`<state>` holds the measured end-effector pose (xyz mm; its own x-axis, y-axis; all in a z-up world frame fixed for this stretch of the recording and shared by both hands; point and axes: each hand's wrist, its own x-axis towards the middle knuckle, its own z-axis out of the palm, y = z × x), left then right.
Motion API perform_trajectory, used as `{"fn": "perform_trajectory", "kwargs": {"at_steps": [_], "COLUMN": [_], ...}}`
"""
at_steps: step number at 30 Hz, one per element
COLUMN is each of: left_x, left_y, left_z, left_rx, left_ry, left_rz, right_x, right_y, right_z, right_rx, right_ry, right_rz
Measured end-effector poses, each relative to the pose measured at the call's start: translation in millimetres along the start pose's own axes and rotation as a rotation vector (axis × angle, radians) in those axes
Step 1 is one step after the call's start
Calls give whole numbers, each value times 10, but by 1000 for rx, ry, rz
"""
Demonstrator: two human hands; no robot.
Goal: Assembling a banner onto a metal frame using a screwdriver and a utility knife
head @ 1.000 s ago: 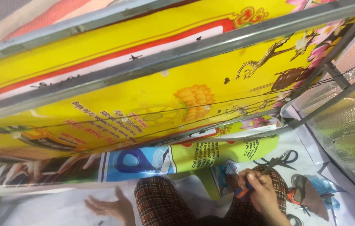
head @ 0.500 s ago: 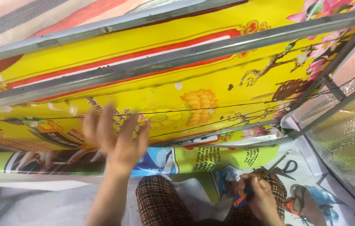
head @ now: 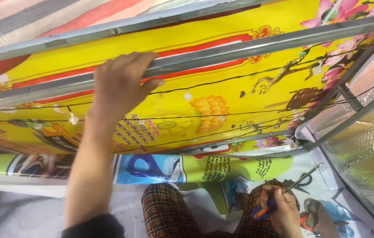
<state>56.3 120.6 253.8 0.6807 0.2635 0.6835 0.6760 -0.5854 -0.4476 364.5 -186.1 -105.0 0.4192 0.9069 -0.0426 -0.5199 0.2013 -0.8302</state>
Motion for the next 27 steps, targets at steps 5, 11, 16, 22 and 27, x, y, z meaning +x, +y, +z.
{"fn": "perform_trajectory", "kwargs": {"at_steps": [5,11,16,22,27], "left_x": [147,617,1430,2145,2514], "left_y": [125,753,1560,2341,2606], "left_z": [-52,319,435,1029,1150], "left_rx": [-132,-180,-279,-461,-489], "left_ry": [-66,16,-426,-36,-59], "left_rz": [9,84,24,178,181], "right_x": [120,137,68,-87,-95], "right_y": [225,54,5,-111,-229], "right_z": [-176,138,-76,-451,-786], "right_rx": [5,49,35,54,57], "right_ry": [40,30,115,290,311], "right_rz": [82,56,32,52,68]}}
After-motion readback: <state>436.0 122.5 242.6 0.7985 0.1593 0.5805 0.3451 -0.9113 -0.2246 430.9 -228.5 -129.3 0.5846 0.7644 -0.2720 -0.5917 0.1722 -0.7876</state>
